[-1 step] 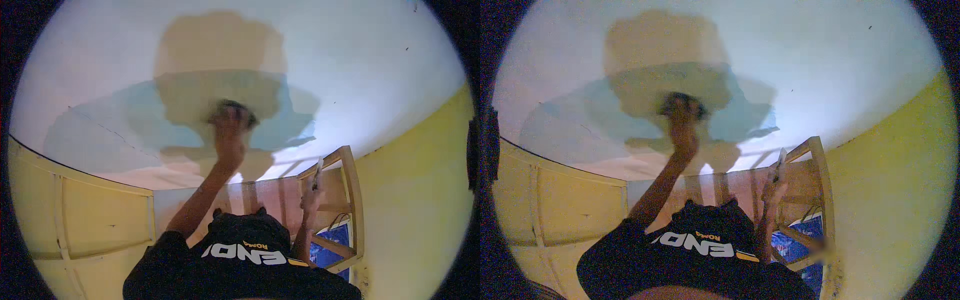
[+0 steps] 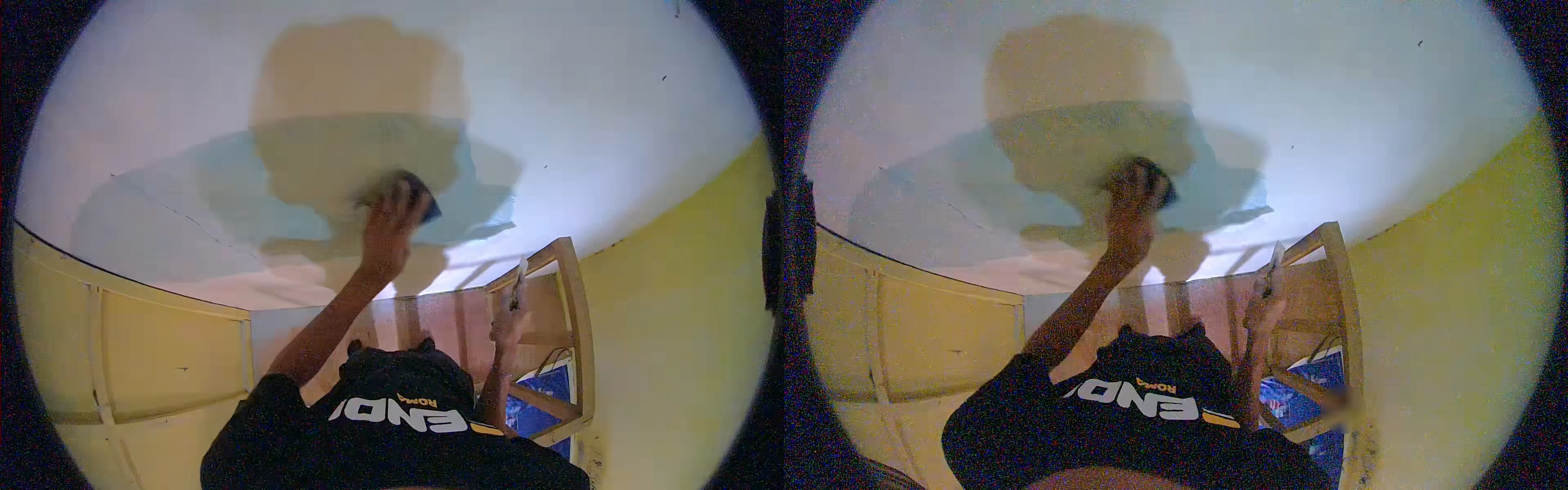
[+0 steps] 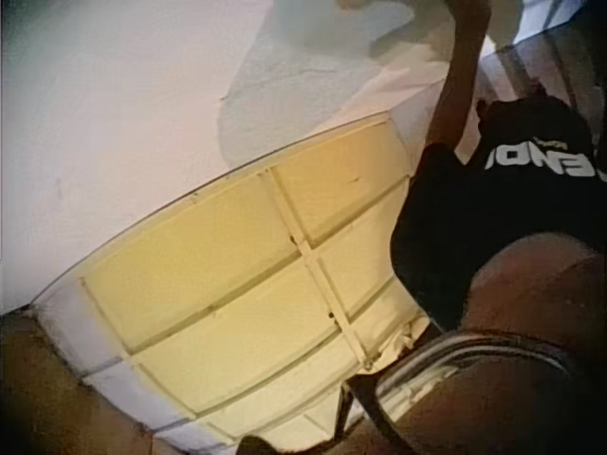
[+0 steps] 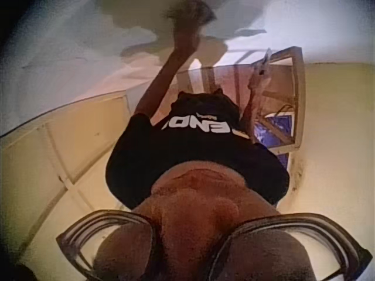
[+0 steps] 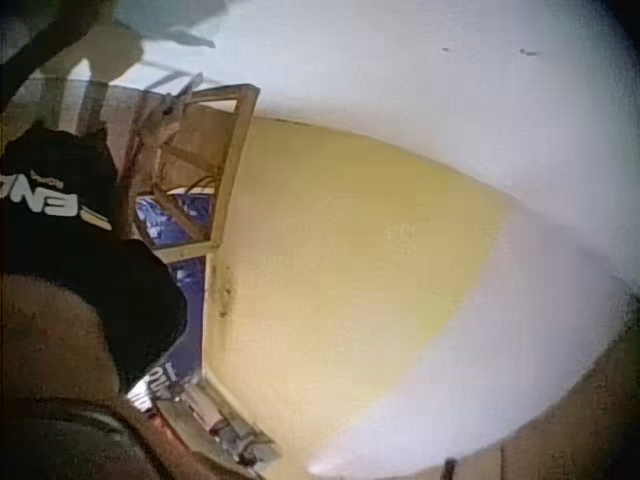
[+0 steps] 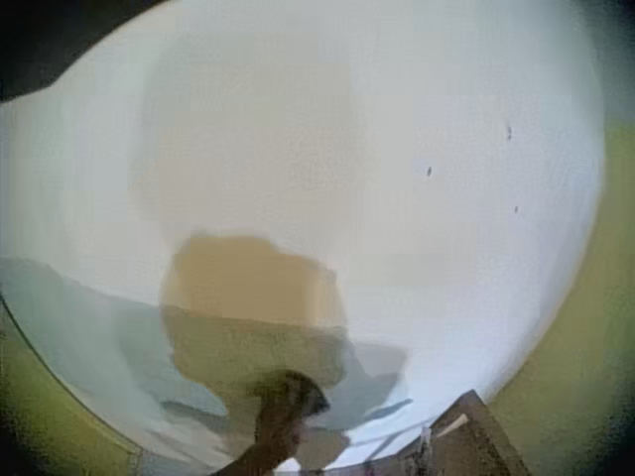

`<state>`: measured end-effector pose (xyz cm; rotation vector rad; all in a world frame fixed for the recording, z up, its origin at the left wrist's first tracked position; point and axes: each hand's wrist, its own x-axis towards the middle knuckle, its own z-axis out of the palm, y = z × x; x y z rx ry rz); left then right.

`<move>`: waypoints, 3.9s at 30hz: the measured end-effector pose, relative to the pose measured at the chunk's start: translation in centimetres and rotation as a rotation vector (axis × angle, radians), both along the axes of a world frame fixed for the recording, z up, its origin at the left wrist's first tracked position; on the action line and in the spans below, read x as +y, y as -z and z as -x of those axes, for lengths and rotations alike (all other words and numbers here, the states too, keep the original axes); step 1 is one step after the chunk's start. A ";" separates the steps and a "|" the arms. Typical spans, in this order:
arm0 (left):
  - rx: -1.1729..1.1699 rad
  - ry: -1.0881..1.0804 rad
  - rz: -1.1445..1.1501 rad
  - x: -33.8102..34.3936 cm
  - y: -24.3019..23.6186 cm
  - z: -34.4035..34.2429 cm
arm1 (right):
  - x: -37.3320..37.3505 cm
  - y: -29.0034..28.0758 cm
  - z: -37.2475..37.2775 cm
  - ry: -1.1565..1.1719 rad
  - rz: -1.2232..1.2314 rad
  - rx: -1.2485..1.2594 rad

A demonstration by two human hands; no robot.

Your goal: Patching and sanding a ceiling area to smooth out cracks and imperfections.

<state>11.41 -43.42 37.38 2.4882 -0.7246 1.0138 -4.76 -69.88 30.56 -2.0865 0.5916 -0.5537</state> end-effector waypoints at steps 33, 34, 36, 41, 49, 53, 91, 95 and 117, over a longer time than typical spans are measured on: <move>-0.158 -0.071 -0.162 5.6 -1.6 -0.7 | 1.4 1.5 -0.3 -0.170 0.011 -0.186; -0.203 -0.150 -0.145 8.0 -1.2 -0.5 | 2.0 0.3 0.1 -0.147 -0.125 -0.094; -0.206 -0.239 -0.066 11.7 -2.1 -0.7 | 2.1 -0.4 0.5 -0.121 -0.253 -0.002; -0.582 -0.459 0.235 20.7 -4.8 -1.9 | 1.1 0.8 0.2 -0.147 -0.183 0.065; -0.361 -0.516 0.407 13.7 -6.1 -1.6 | 2.9 -0.4 0.1 -0.277 -0.203 -0.033; 0.042 -0.124 -0.053 3.9 -3.5 1.2 | 2.0 1.3 -0.6 -0.298 -0.305 -0.010; -0.509 -0.792 0.786 47.6 -7.8 -0.3 | 20.2 -5.4 -1.7 -0.455 -0.340 0.319; -0.549 -0.651 0.505 40.1 -12.9 -0.1 | 21.4 -4.6 -1.7 -0.491 -0.254 0.405; -0.197 -1.044 0.977 46.8 10.2 -1.0 | 19.4 -5.3 1.7 -0.420 -0.198 0.533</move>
